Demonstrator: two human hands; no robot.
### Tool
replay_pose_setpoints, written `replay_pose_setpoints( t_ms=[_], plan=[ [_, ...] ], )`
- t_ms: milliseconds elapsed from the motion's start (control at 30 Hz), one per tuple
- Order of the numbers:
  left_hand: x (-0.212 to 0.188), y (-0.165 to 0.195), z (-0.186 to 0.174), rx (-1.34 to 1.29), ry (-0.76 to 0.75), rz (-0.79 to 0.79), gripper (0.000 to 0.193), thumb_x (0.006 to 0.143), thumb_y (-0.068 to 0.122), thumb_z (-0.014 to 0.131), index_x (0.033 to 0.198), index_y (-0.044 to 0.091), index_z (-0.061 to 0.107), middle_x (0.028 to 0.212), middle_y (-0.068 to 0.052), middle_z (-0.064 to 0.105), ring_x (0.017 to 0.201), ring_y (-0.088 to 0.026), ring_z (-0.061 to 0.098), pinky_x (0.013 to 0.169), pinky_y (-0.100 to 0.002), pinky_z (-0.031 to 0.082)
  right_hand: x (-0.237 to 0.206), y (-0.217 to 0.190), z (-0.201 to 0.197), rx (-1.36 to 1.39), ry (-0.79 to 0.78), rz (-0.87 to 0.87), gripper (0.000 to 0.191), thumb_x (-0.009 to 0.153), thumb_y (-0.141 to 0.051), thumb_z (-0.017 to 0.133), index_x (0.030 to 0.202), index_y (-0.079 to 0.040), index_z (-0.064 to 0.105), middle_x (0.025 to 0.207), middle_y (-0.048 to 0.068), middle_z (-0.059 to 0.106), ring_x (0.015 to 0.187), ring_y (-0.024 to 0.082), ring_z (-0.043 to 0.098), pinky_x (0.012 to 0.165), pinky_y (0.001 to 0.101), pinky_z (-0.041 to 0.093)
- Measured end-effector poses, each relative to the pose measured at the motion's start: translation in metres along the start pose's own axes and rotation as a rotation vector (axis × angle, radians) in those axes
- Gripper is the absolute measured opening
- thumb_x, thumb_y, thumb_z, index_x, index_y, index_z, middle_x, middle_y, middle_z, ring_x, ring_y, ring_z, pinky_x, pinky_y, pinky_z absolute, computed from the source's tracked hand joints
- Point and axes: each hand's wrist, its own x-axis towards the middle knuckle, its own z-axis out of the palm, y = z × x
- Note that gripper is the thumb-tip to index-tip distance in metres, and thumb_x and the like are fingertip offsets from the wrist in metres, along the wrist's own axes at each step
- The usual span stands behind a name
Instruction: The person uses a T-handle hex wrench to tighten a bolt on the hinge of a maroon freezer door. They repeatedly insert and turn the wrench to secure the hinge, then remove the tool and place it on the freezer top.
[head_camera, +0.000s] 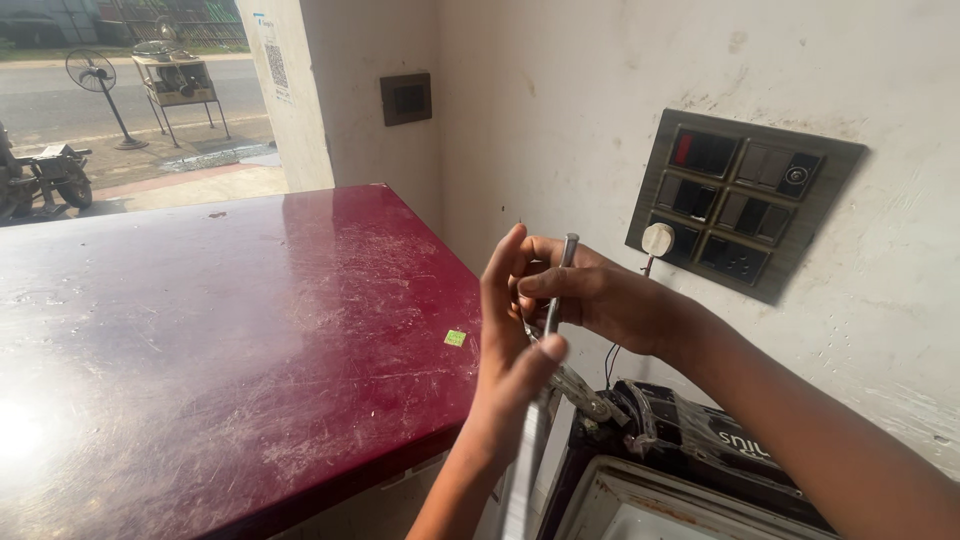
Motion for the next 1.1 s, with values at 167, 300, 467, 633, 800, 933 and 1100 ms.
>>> replay_pose_setpoints(
  t_ms=[167, 300, 467, 633, 800, 933, 1100],
  plan=[
    [-0.024, -0.026, 0.023, 0.705, 0.152, 0.337, 0.148, 0.07, 0.071, 0.081, 0.166, 0.006, -0.011, 0.171, -0.029, 0.005, 0.149, -0.047, 0.038, 0.114, -0.059, 0.049, 0.005, 0.008, 0.009, -0.177, 0.042, 0.075, 0.053, 0.093, -0.049, 0.064, 0.122, -0.004, 0.055, 0.1, 0.005, 0.063, 0.096, 0.012, 0.061, 0.085, 0.0319, 0.05],
    [-0.019, -0.034, 0.035, 0.92, 0.169, 0.409, 0.154, 0.057, 0.063, 0.088, 0.163, 0.005, -0.006, 0.162, -0.033, 0.012, 0.148, -0.051, 0.033, 0.113, -0.063, 0.042, -0.006, 0.007, 0.007, -0.026, -0.007, -0.021, 0.061, 0.1, -0.048, 0.064, 0.14, -0.005, 0.048, 0.116, 0.014, 0.057, 0.11, 0.02, 0.055, 0.09, 0.0383, 0.043],
    [-0.004, -0.014, 0.028, 0.902, 0.128, 0.367, 0.149, 0.064, 0.061, 0.089, 0.162, 0.0, -0.004, 0.126, -0.011, 0.062, 0.129, -0.029, 0.056, 0.117, -0.058, 0.04, -0.002, 0.011, 0.003, 0.011, -0.12, -0.21, 0.081, 0.093, -0.059, 0.072, 0.133, 0.007, 0.047, 0.149, 0.016, 0.045, 0.138, 0.028, 0.049, 0.117, 0.0469, 0.045],
    [0.006, 0.001, 0.011, 1.028, 0.029, 0.404, 0.081, 0.073, 0.048, 0.093, 0.132, 0.007, 0.057, 0.118, -0.007, 0.069, 0.12, -0.027, 0.053, 0.1, -0.05, 0.043, -0.002, 0.012, -0.009, -0.188, -0.11, 0.069, 0.123, 0.064, -0.08, 0.075, 0.158, -0.011, 0.032, 0.147, 0.023, 0.05, 0.136, 0.035, 0.056, 0.102, 0.0502, 0.055],
    [0.019, 0.005, 0.01, 0.762, -0.081, 0.218, 0.05, 0.074, 0.037, 0.089, 0.105, 0.002, 0.071, 0.105, -0.009, 0.07, 0.115, -0.03, 0.053, 0.09, -0.048, 0.05, -0.004, 0.006, -0.006, -0.141, -0.084, 0.006, 0.136, 0.061, -0.089, 0.068, 0.163, -0.015, 0.017, 0.152, 0.023, 0.045, 0.137, 0.039, 0.055, 0.101, 0.0512, 0.056],
    [0.025, 0.008, 0.012, 0.629, -0.109, -0.006, 0.047, 0.076, 0.034, 0.087, 0.099, 0.001, 0.064, 0.093, -0.012, 0.067, 0.09, -0.022, 0.068, 0.073, -0.04, 0.06, -0.005, -0.002, -0.008, -0.29, 0.018, 0.09, 0.141, 0.054, -0.094, 0.061, 0.163, -0.017, 0.014, 0.156, 0.017, 0.041, 0.14, 0.037, 0.049, 0.104, 0.0525, 0.052],
    [0.024, 0.006, 0.015, 0.576, -0.039, 0.088, 0.042, 0.083, 0.027, 0.085, 0.095, -0.002, 0.058, 0.096, -0.013, 0.064, 0.085, -0.017, 0.073, 0.065, -0.029, 0.064, -0.001, -0.001, -0.026, -0.276, 0.053, 0.002, 0.135, 0.059, -0.084, 0.072, 0.159, -0.014, 0.015, 0.152, 0.017, 0.042, 0.146, 0.033, 0.039, 0.115, 0.0517, 0.044]
  ],
)
